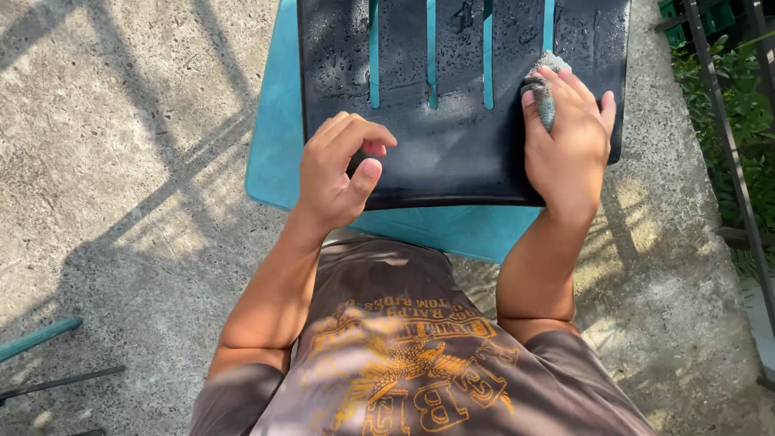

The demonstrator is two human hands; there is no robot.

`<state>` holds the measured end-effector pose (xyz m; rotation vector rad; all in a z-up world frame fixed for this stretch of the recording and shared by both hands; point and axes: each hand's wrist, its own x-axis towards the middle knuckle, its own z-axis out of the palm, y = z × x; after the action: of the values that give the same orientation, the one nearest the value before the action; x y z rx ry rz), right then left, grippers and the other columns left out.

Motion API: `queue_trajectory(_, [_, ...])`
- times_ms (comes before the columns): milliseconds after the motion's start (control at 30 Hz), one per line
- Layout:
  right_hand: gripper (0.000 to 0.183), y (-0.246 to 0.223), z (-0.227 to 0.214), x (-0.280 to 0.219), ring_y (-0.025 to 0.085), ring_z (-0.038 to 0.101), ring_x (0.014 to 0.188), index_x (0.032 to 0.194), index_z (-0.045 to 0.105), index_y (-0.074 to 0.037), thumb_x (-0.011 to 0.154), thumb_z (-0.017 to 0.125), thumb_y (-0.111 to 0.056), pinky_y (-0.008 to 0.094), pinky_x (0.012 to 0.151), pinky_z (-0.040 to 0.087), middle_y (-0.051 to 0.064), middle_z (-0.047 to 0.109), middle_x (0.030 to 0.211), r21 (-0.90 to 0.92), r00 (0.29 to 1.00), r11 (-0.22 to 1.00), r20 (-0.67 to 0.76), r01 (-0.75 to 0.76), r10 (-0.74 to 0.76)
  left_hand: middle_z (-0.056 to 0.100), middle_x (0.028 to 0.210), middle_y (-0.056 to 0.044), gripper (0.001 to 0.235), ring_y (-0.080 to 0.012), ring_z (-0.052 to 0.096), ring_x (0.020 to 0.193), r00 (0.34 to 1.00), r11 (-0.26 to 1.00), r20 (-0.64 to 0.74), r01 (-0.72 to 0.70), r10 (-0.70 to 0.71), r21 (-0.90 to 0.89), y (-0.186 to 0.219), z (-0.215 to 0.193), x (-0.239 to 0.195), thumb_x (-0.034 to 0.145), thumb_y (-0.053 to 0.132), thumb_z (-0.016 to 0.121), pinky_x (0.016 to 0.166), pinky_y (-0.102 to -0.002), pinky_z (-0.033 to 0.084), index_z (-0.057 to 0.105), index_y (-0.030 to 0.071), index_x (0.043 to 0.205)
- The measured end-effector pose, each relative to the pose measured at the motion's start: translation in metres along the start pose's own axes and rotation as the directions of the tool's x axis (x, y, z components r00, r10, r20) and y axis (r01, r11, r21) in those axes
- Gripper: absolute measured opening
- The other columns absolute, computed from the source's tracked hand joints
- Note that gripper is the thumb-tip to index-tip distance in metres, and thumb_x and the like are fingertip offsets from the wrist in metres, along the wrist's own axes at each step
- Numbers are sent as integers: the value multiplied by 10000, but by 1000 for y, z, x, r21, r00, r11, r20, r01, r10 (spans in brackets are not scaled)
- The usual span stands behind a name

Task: Sanding a black plastic chair with a piece of sandpaper.

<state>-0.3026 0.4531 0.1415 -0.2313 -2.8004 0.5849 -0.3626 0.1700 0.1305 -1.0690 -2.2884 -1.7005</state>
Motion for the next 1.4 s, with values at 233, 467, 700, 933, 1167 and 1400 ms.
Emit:
queue_trajectory(233, [389,-64,13,-10,260,518,1431,1340,685,-76,981,717,-220,478,1195,310,105,635,1447,175,922,924,129,340,-364,559,738,-25,579,-192,552,701,1000,996,-1,15,-15,93,-5,8,-8,1038,626,452,707,-357,393,663,99,923])
queue_trajectory(467, [544,-106,21,16,328,481,1388,1282,628,-27,781,779,-175,515,1179,330,146,586,1379,454,574,629,273,631,-772,592,806,-30,446,-221,506,724,978,975,-86,-199,191,-99,-13,-16,-6,1053,510,547,711,-368,391,640,97,914])
queue_trajectory(700, [447,-86,60,69,348,521,1100,1229,671,-148,799,789,-103,440,979,428,113,576,1162,299,673,760,354,576,-649,576,822,-50,196,-285,543,774,921,921,72,-374,382,-108,-7,-31,21,987,302,693,776,-420,433,665,116,929])
queue_trajectory(933, [490,-98,53,83,322,553,1142,1205,558,-58,758,751,-106,417,949,457,116,555,1186,688,600,659,400,303,-693,617,828,-1,180,-205,610,803,774,838,324,-485,544,-248,-22,-17,39,1009,314,727,744,-370,462,699,139,973])
queue_trajectory(1167, [315,-91,91,142,342,555,1058,1196,620,-100,896,707,-137,450,932,457,103,593,1109,507,550,604,273,615,-789,598,872,-43,323,-247,597,833,757,907,504,-389,415,-162,-9,-15,52,956,419,700,753,-394,480,682,118,1072])
queue_trajectory(1400, [242,-60,129,233,340,550,1127,1264,618,-65,1032,684,-64,433,1008,469,118,558,1188,149,687,672,-88,725,-721,630,892,-65,371,-281,645,873,775,986,625,12,96,-166,-6,-13,67,926,412,705,782,-414,511,664,94,1114])
